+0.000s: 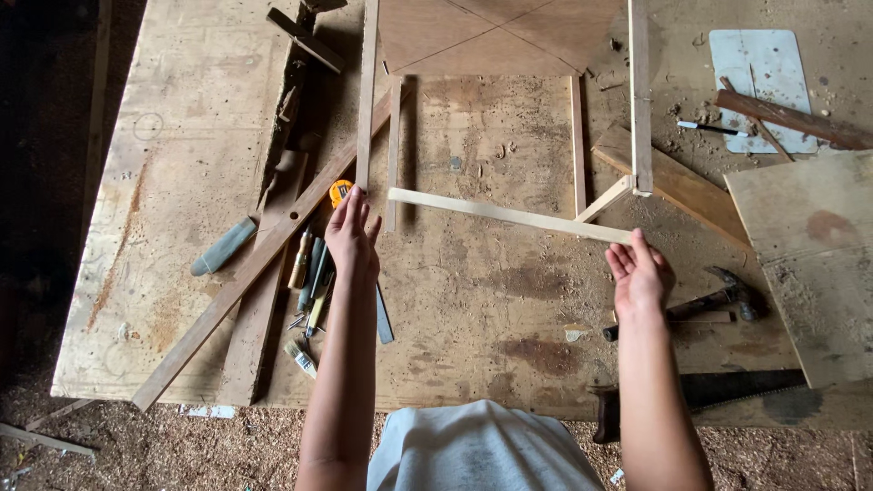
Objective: The person saws a thin wooden strip to length, then fits it as a cross brace between two vertical legs of a wooden frame. They hammer nails to secure the brace in place.
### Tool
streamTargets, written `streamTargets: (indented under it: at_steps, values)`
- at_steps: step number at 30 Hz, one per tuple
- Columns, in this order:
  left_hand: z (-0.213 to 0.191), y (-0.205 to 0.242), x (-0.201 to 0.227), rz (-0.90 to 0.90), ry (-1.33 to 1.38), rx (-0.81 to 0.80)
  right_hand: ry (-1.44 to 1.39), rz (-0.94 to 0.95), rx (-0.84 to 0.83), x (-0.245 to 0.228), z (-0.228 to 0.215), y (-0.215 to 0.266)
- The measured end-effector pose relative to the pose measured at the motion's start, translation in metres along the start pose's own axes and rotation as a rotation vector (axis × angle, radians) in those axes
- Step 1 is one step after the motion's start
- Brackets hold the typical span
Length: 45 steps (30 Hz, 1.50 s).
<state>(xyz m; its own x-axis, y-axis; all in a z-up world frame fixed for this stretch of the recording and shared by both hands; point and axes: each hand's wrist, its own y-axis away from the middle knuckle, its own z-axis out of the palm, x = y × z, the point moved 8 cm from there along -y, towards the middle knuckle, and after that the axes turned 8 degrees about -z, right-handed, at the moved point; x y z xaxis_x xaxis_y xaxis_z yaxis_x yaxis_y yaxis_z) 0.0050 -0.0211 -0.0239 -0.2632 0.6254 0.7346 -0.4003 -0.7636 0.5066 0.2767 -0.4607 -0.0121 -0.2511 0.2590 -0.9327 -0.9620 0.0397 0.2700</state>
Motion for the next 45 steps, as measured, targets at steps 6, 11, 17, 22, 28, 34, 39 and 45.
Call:
streamTargets:
  at_steps: [6,11,17,22,28,34,39,45]
  values:
    - [0.002,0.007,0.014,0.149,0.023,-0.009,-0.023,0.062,-0.085,0.007,0.034,0.018]
    - [0.007,0.011,0.024,0.309,0.035,0.007,-0.08,0.055,-0.096,-0.005,0.052,0.014]
    - [0.013,0.02,0.026,0.39,0.049,0.011,-0.084,-0.064,-0.053,-0.02,0.057,0.015]
    - [0.013,0.021,0.025,0.361,0.039,0.036,-0.097,-0.25,-0.113,-0.046,0.067,0.032]
    - [0.015,0.023,0.025,0.39,-0.023,0.072,0.051,-0.39,-0.084,-0.071,0.061,0.041]
    - [0.026,0.035,0.029,0.524,-0.239,0.128,0.089,-0.264,0.005,-0.058,0.047,0.034]
    - [0.03,0.038,0.027,0.539,-0.323,0.164,0.099,-0.177,0.028,-0.046,0.036,0.028]
    - [0.033,0.043,0.03,0.55,-0.299,0.14,0.04,-0.261,0.015,-0.056,0.042,0.021]
